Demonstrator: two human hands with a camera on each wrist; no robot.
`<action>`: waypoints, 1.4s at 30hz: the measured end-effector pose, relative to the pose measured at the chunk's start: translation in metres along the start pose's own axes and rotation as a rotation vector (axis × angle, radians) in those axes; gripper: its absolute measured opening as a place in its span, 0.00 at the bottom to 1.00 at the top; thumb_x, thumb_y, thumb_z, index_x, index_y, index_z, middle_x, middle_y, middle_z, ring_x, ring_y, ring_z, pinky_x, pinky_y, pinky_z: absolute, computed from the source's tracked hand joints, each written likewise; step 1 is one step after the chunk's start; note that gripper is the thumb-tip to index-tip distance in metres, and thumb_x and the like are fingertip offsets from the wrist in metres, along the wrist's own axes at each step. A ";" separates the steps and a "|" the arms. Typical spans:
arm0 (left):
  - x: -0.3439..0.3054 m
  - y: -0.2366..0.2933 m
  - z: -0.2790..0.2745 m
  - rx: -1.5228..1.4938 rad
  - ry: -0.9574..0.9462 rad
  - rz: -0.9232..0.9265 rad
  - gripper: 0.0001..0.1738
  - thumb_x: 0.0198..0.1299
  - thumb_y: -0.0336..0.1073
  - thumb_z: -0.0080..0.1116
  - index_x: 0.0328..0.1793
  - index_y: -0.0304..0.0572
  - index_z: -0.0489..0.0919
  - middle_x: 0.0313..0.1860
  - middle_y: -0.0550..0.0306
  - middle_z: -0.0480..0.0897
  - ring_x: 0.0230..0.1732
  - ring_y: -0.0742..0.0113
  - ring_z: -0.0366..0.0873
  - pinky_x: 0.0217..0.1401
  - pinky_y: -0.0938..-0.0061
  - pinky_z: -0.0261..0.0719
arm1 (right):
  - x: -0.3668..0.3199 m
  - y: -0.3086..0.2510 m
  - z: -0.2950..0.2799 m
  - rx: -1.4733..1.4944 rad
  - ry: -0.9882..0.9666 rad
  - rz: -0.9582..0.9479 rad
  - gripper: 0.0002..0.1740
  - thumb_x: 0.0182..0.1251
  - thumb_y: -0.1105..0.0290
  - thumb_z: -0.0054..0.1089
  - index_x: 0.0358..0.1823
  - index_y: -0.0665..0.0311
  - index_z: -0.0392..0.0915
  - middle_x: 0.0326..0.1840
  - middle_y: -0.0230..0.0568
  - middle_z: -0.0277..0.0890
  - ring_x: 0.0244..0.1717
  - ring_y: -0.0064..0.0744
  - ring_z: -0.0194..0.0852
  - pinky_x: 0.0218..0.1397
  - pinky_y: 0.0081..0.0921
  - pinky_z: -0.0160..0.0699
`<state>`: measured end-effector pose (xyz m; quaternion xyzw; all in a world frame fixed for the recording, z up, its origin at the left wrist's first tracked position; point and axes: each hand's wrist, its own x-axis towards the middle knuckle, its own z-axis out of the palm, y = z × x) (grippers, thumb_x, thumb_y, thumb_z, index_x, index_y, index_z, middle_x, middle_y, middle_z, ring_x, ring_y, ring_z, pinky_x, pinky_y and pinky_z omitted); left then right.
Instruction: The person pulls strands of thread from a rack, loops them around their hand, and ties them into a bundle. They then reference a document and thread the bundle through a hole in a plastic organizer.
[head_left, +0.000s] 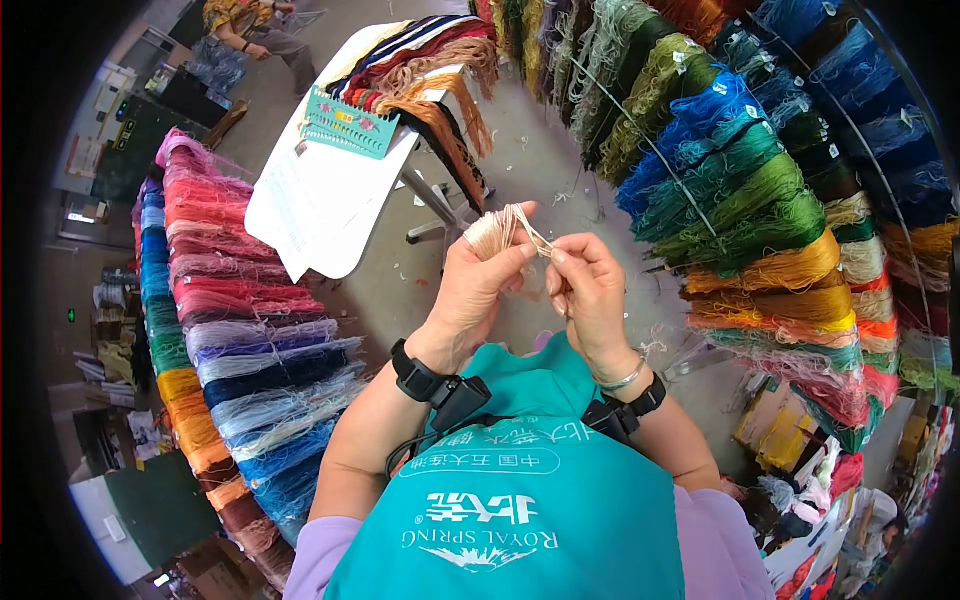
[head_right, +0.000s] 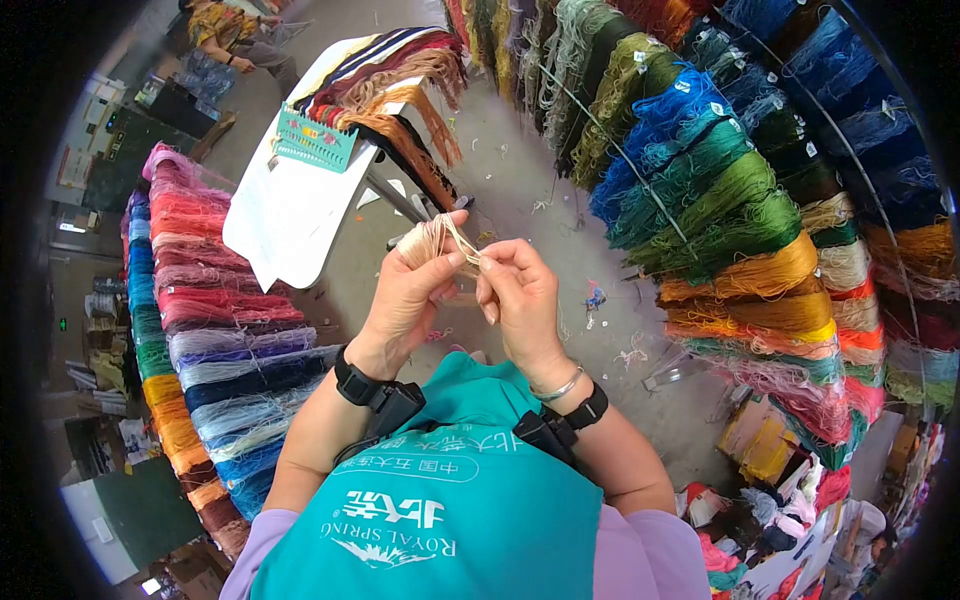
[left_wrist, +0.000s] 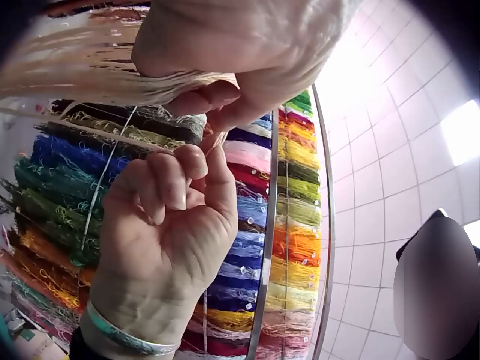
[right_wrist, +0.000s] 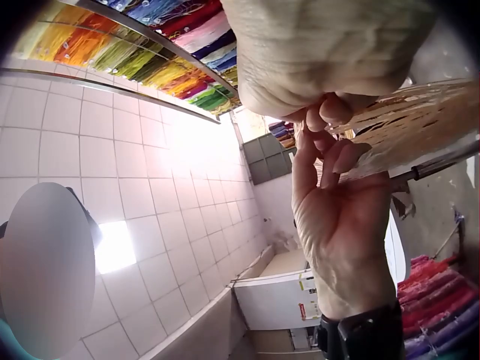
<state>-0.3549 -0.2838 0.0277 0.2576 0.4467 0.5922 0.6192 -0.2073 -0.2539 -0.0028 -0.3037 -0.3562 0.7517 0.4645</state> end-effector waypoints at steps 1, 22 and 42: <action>0.000 0.000 -0.001 -0.005 -0.006 0.003 0.32 0.64 0.30 0.64 0.74 0.35 0.69 0.39 0.71 0.77 0.30 0.85 0.67 0.31 0.86 0.65 | 0.000 0.000 0.000 0.005 0.003 0.000 0.04 0.76 0.72 0.54 0.45 0.64 0.75 0.23 0.30 0.72 0.18 0.13 0.62 0.19 0.12 0.57; -0.003 0.005 -0.006 0.044 0.000 -0.015 0.30 0.65 0.32 0.63 0.73 0.39 0.71 0.41 0.68 0.82 0.31 0.85 0.69 0.33 0.85 0.67 | 0.007 -0.009 -0.003 -0.273 -0.147 0.113 0.07 0.75 0.68 0.57 0.45 0.64 0.77 0.26 0.28 0.75 0.19 0.12 0.67 0.18 0.10 0.58; 0.003 -0.008 -0.009 -0.311 -0.226 -0.173 0.30 0.72 0.44 0.49 0.72 0.27 0.69 0.68 0.45 0.76 0.67 0.58 0.75 0.74 0.60 0.68 | 0.007 -0.005 0.005 -0.102 -0.035 0.101 0.03 0.70 0.72 0.63 0.41 0.64 0.81 0.25 0.21 0.73 0.21 0.07 0.60 0.22 0.11 0.54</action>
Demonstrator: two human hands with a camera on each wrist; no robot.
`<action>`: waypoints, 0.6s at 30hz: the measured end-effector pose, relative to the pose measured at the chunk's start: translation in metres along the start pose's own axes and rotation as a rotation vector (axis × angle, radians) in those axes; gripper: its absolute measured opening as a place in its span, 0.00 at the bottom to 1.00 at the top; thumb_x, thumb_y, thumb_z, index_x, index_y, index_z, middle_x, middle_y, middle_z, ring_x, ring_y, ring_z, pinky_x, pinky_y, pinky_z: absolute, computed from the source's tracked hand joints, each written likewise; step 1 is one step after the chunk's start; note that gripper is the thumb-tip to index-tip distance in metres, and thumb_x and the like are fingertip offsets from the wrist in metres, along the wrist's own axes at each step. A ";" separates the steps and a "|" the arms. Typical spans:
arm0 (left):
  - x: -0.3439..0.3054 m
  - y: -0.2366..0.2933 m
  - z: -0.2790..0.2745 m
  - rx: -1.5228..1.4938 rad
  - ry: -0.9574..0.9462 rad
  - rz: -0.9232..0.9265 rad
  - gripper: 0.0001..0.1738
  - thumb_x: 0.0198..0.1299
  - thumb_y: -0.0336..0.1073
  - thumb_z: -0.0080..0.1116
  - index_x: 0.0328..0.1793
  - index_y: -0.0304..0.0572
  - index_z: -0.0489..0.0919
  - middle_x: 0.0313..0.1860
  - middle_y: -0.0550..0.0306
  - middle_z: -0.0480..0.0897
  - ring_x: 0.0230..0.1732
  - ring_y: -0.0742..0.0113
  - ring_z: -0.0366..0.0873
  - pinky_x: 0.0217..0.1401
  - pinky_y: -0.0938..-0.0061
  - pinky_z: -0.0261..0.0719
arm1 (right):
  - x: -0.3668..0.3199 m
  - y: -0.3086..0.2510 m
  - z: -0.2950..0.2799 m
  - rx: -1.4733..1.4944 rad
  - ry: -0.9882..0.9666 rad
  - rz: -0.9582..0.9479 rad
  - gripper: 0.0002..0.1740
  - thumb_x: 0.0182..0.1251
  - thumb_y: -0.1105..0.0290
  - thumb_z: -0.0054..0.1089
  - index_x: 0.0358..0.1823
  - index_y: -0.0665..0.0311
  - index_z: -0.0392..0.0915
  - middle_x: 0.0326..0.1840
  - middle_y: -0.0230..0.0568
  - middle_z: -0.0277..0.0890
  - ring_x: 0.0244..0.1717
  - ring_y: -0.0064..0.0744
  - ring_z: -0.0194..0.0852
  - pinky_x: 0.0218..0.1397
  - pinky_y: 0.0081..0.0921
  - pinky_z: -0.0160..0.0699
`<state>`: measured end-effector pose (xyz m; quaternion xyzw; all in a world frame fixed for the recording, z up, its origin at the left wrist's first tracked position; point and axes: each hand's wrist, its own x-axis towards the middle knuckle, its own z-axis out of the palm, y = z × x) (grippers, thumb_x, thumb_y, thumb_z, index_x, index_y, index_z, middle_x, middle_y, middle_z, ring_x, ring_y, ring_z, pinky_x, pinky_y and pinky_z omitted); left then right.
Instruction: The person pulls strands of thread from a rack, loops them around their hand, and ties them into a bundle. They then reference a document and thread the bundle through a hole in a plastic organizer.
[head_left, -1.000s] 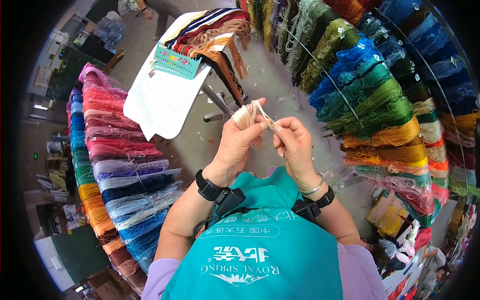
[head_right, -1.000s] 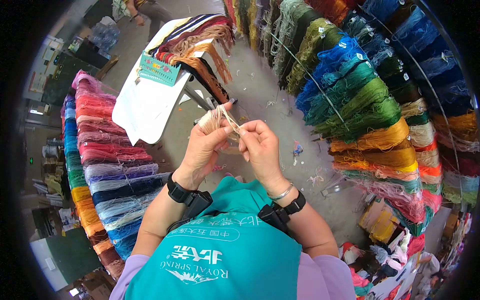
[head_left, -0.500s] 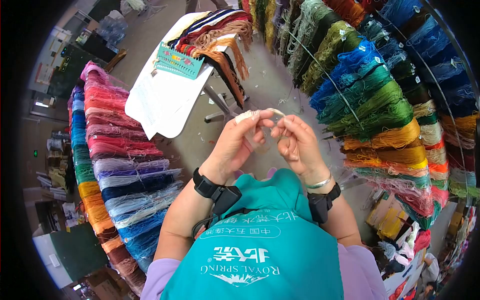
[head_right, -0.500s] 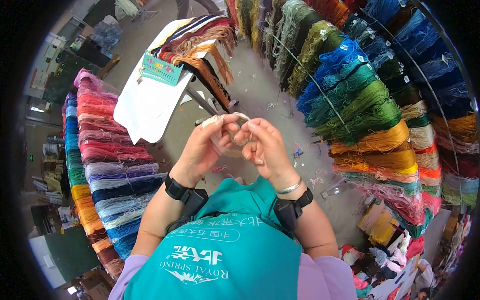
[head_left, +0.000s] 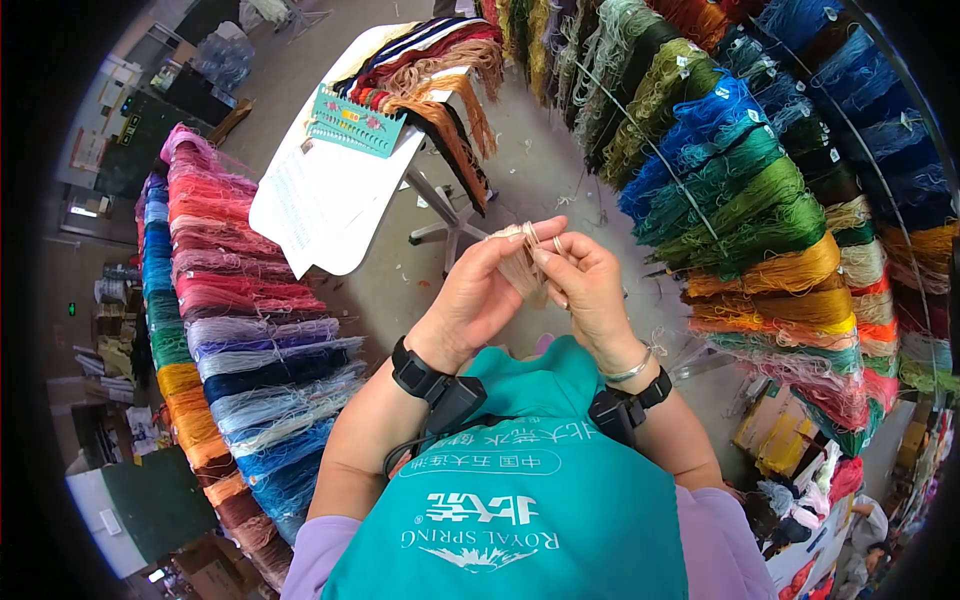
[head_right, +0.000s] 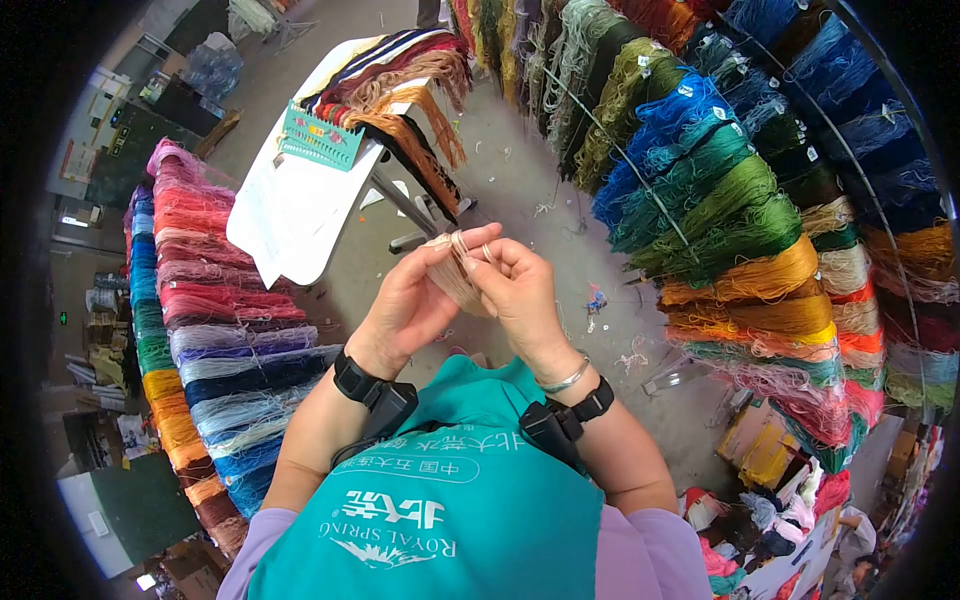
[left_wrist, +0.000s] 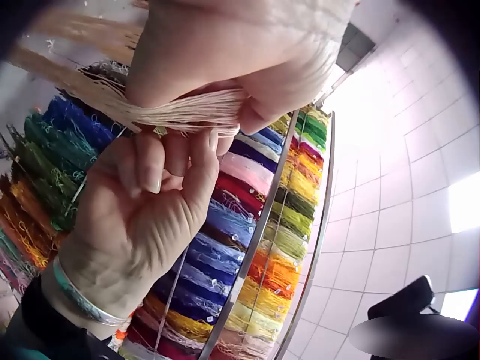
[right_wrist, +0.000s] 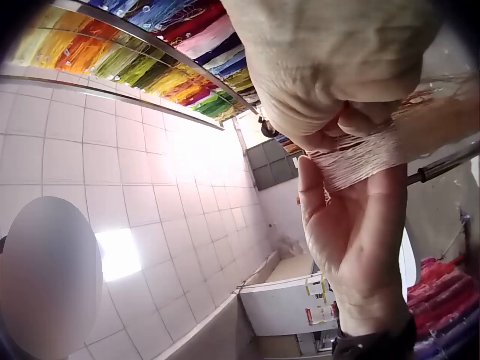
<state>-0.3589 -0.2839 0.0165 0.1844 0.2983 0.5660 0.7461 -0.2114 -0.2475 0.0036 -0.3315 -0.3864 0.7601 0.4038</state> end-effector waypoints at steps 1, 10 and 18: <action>0.000 0.000 0.001 -0.009 0.009 0.002 0.30 0.71 0.44 0.49 0.72 0.27 0.70 0.68 0.45 0.76 0.67 0.58 0.75 0.74 0.60 0.69 | -0.001 -0.001 0.000 0.019 -0.001 -0.005 0.03 0.70 0.73 0.63 0.40 0.65 0.81 0.25 0.21 0.73 0.21 0.07 0.60 0.22 0.11 0.54; -0.002 0.002 0.004 0.025 0.042 -0.012 0.26 0.70 0.40 0.54 0.67 0.27 0.74 0.66 0.47 0.78 0.63 0.58 0.78 0.71 0.60 0.72 | -0.003 0.001 -0.006 0.057 0.001 -0.023 0.03 0.69 0.74 0.63 0.40 0.66 0.81 0.25 0.23 0.73 0.20 0.08 0.61 0.21 0.11 0.56; -0.002 0.002 0.006 -0.009 0.058 0.017 0.18 0.68 0.36 0.57 0.59 0.32 0.80 0.68 0.48 0.77 0.64 0.60 0.77 0.71 0.60 0.73 | -0.004 -0.003 -0.005 0.096 0.016 -0.020 0.02 0.69 0.75 0.63 0.40 0.66 0.81 0.29 0.25 0.75 0.21 0.08 0.61 0.22 0.11 0.56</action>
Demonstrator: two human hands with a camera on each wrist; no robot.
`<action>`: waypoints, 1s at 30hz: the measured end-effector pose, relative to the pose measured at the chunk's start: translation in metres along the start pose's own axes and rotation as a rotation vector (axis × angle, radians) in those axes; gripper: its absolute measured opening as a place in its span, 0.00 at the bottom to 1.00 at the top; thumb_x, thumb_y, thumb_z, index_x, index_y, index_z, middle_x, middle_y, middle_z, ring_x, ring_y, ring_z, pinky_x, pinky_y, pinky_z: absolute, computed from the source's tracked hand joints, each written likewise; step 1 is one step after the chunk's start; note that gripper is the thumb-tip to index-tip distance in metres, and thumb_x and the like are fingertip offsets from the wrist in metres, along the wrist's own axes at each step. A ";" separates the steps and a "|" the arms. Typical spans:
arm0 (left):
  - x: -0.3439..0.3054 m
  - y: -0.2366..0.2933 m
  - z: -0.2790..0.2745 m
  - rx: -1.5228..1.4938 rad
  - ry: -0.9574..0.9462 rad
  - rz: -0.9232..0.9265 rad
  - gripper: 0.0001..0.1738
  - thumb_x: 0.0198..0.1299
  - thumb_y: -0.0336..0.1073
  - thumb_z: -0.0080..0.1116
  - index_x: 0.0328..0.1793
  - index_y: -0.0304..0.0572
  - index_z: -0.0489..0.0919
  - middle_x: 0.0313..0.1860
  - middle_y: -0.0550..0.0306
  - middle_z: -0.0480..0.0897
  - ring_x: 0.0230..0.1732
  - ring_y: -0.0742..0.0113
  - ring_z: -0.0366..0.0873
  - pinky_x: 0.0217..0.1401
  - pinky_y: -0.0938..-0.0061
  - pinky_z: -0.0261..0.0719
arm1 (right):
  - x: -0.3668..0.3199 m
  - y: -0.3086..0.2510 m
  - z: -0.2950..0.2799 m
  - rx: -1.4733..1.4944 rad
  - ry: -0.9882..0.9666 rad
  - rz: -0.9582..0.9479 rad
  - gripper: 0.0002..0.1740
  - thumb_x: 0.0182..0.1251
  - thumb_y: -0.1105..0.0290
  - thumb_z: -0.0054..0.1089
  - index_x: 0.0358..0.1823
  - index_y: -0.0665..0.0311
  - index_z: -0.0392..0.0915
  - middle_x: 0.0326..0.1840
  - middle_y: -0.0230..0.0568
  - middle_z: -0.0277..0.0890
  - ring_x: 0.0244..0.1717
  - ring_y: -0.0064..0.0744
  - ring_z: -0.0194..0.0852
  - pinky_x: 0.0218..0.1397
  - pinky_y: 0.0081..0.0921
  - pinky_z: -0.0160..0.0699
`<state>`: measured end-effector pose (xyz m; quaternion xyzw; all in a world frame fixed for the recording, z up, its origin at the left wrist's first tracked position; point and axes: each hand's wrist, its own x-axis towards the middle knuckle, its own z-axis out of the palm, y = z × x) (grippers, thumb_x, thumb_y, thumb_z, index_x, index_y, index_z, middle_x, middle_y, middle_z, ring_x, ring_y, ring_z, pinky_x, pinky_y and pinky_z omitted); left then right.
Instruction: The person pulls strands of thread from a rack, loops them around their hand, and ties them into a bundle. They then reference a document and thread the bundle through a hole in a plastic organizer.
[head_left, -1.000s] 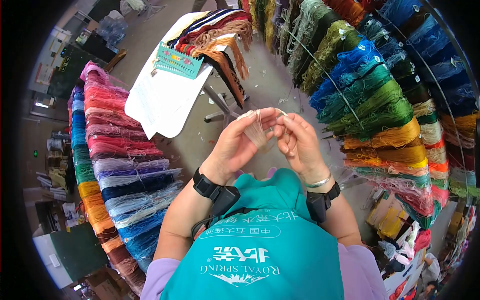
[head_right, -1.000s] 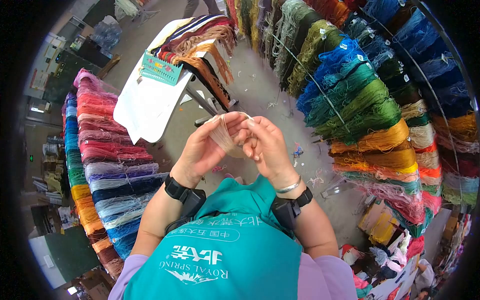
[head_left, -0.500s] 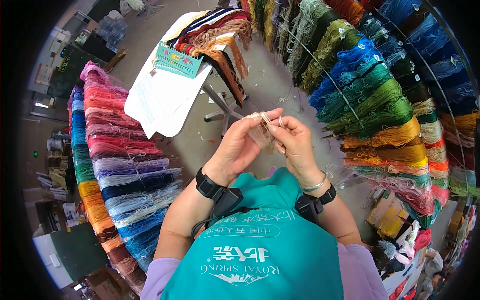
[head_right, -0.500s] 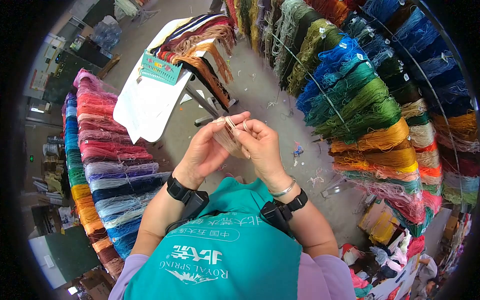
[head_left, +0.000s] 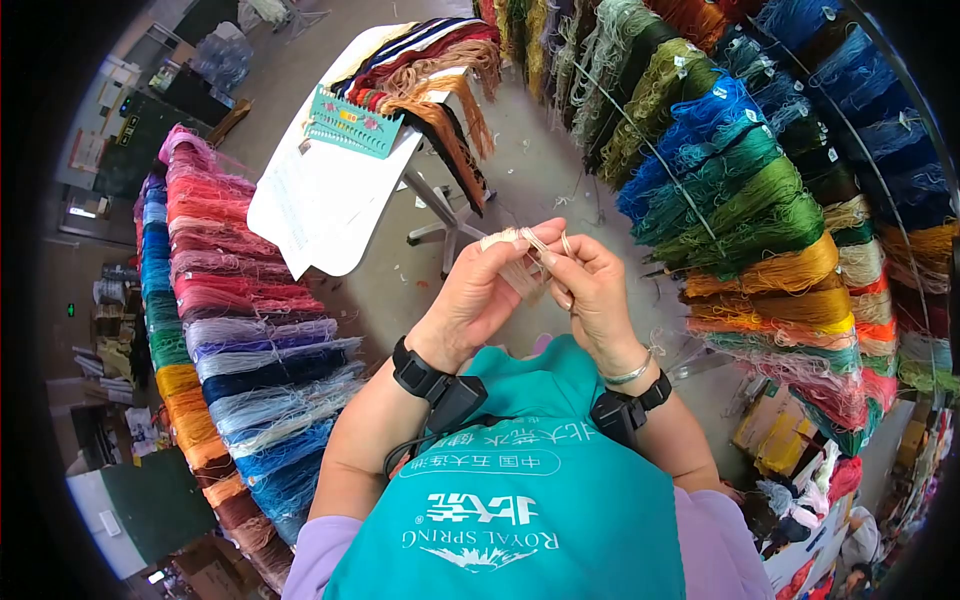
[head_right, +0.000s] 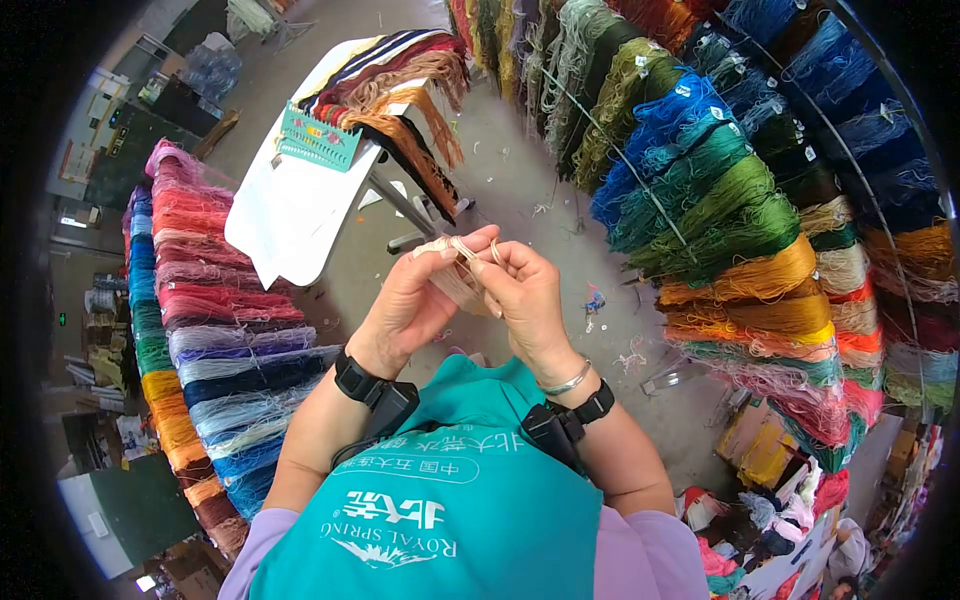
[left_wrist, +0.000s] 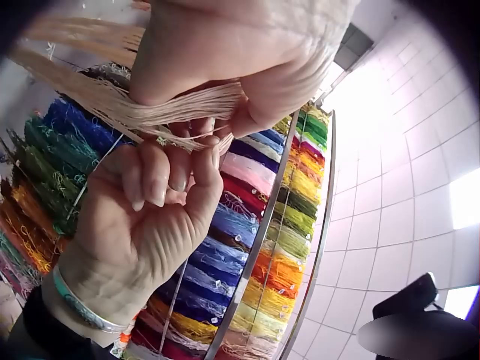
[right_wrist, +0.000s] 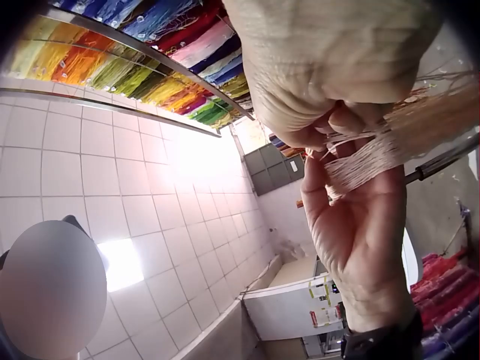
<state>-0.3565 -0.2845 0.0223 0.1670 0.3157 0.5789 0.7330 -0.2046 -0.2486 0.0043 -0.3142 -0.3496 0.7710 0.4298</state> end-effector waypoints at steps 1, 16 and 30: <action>0.000 0.000 0.000 0.001 0.003 -0.003 0.18 0.68 0.36 0.57 0.59 0.32 0.80 0.69 0.48 0.77 0.65 0.60 0.77 0.71 0.60 0.73 | 0.000 0.000 -0.001 0.000 -0.005 -0.004 0.03 0.69 0.75 0.62 0.40 0.66 0.81 0.30 0.26 0.76 0.21 0.09 0.61 0.22 0.11 0.56; 0.003 -0.001 -0.002 -0.081 -0.085 -0.002 0.30 0.73 0.44 0.47 0.71 0.24 0.70 0.70 0.43 0.74 0.69 0.58 0.73 0.77 0.63 0.64 | 0.003 -0.003 -0.009 0.165 -0.053 0.125 0.06 0.70 0.71 0.62 0.44 0.64 0.78 0.31 0.30 0.78 0.21 0.09 0.63 0.20 0.10 0.55; 0.001 -0.001 -0.005 0.040 -0.157 -0.058 0.33 0.72 0.45 0.45 0.73 0.23 0.68 0.70 0.44 0.74 0.68 0.58 0.73 0.76 0.61 0.65 | 0.000 0.002 -0.003 -0.080 -0.021 0.084 0.04 0.69 0.73 0.64 0.39 0.66 0.79 0.29 0.25 0.74 0.19 0.08 0.56 0.19 0.11 0.50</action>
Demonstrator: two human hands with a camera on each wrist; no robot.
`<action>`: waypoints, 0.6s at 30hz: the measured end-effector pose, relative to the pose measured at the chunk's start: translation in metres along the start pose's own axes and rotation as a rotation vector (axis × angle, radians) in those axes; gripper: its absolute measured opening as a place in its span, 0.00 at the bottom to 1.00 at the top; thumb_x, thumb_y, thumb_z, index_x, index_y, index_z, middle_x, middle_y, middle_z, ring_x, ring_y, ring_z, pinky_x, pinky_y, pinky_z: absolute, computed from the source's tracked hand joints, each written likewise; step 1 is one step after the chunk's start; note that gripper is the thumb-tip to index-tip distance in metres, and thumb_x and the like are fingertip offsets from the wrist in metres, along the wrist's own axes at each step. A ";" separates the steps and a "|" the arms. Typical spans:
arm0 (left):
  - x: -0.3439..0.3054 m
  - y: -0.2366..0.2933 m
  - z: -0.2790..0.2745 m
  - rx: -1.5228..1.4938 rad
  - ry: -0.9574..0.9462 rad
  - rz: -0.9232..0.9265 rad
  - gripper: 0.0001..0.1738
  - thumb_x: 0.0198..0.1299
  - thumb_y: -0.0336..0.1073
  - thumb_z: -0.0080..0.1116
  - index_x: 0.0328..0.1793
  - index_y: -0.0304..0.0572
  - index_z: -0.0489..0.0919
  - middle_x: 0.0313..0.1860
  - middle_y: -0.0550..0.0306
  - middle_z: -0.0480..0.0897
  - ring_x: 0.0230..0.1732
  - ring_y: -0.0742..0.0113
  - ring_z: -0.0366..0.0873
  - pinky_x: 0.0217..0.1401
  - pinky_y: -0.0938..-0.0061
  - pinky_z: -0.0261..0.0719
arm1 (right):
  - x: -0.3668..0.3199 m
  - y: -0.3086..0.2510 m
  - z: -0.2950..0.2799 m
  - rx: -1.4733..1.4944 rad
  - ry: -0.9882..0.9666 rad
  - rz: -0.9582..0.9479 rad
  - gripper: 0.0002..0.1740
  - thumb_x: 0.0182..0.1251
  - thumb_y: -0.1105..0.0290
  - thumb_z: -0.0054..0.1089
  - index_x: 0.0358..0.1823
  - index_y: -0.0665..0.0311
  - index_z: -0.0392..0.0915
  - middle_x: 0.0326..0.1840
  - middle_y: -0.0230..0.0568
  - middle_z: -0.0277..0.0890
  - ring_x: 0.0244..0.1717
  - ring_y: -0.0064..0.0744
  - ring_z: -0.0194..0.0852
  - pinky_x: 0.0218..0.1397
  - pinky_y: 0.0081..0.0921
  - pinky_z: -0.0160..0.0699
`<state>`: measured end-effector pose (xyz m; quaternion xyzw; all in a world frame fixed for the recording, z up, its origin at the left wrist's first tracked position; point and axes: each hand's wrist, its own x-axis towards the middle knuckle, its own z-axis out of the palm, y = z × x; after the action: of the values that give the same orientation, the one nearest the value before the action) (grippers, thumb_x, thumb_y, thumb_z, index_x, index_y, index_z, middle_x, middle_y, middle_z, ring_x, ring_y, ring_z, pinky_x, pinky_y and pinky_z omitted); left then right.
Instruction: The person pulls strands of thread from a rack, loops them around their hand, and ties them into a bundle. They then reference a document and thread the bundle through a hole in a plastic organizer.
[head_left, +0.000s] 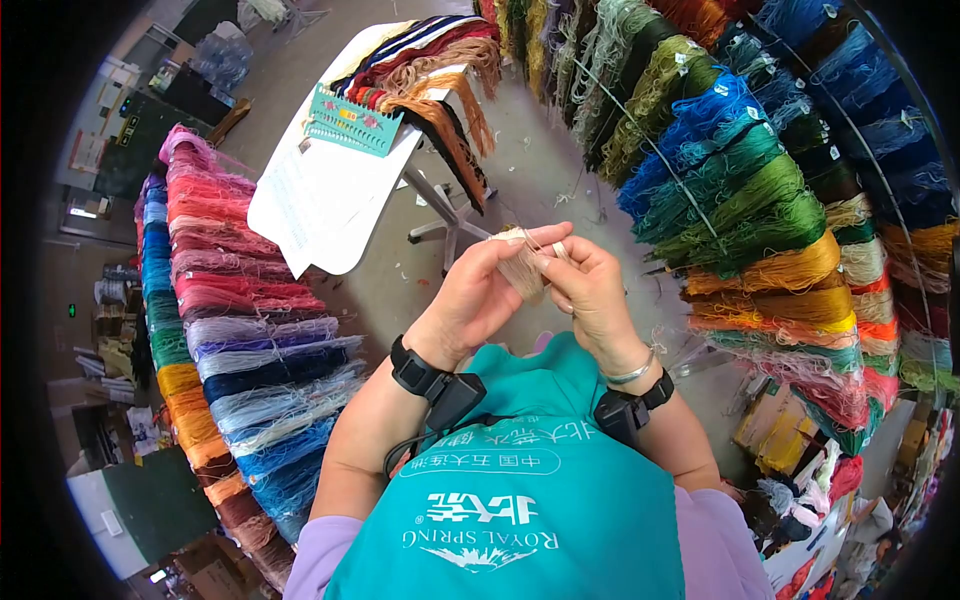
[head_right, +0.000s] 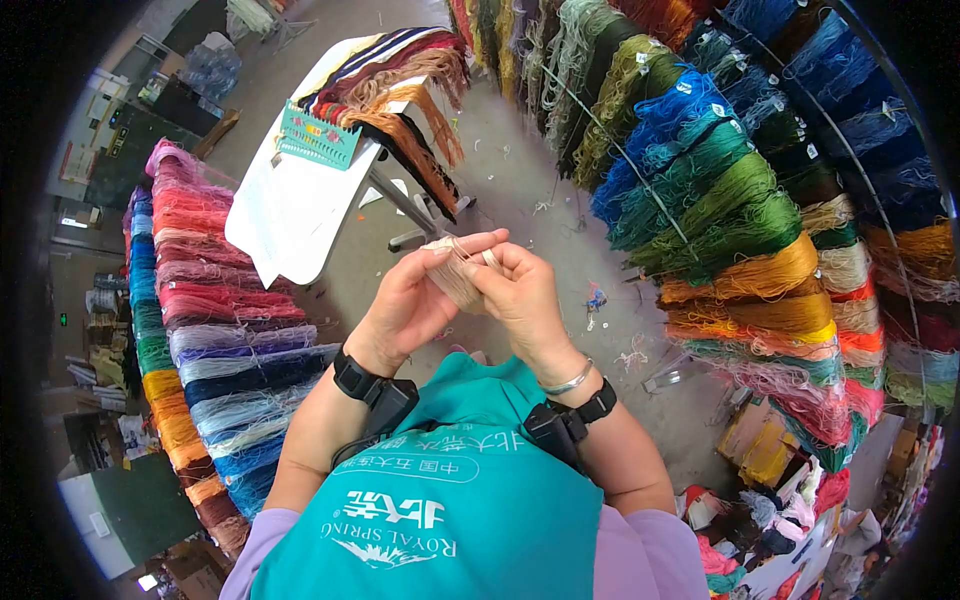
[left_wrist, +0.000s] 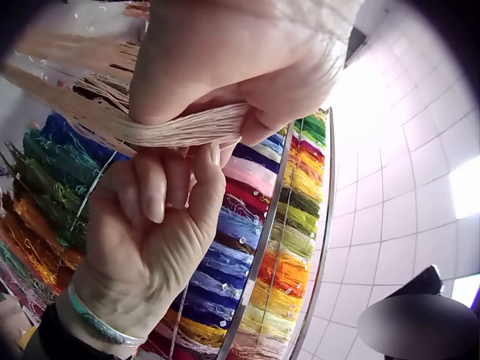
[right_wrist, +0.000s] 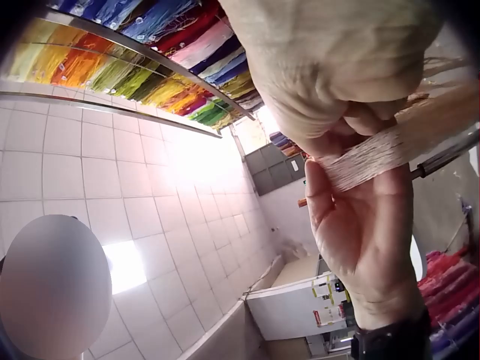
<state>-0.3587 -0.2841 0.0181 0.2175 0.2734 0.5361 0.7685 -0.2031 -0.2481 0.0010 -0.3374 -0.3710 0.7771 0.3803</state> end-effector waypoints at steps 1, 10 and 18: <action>0.000 -0.001 -0.001 -0.004 0.011 0.008 0.32 0.73 0.45 0.45 0.72 0.23 0.68 0.70 0.44 0.74 0.68 0.58 0.73 0.76 0.60 0.66 | 0.000 0.001 -0.001 0.019 -0.002 -0.002 0.03 0.69 0.74 0.63 0.39 0.66 0.79 0.29 0.26 0.75 0.19 0.08 0.57 0.19 0.11 0.50; 0.000 0.000 0.002 -0.026 0.065 0.054 0.26 0.71 0.40 0.51 0.69 0.29 0.72 0.67 0.46 0.77 0.67 0.59 0.75 0.73 0.61 0.69 | -0.002 -0.003 0.003 0.093 0.044 -0.051 0.02 0.68 0.75 0.63 0.37 0.64 0.79 0.25 0.22 0.72 0.20 0.07 0.57 0.20 0.11 0.51; -0.002 0.000 0.002 0.150 0.214 0.080 0.24 0.65 0.29 0.60 0.68 0.35 0.75 0.55 0.56 0.84 0.57 0.68 0.80 0.63 0.68 0.76 | -0.001 -0.001 0.001 0.054 0.041 -0.094 0.02 0.68 0.75 0.63 0.37 0.63 0.78 0.27 0.22 0.73 0.21 0.06 0.58 0.21 0.11 0.51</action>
<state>-0.3578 -0.2863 0.0203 0.2266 0.3844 0.5643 0.6946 -0.2030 -0.2493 0.0024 -0.3253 -0.3571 0.7611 0.4329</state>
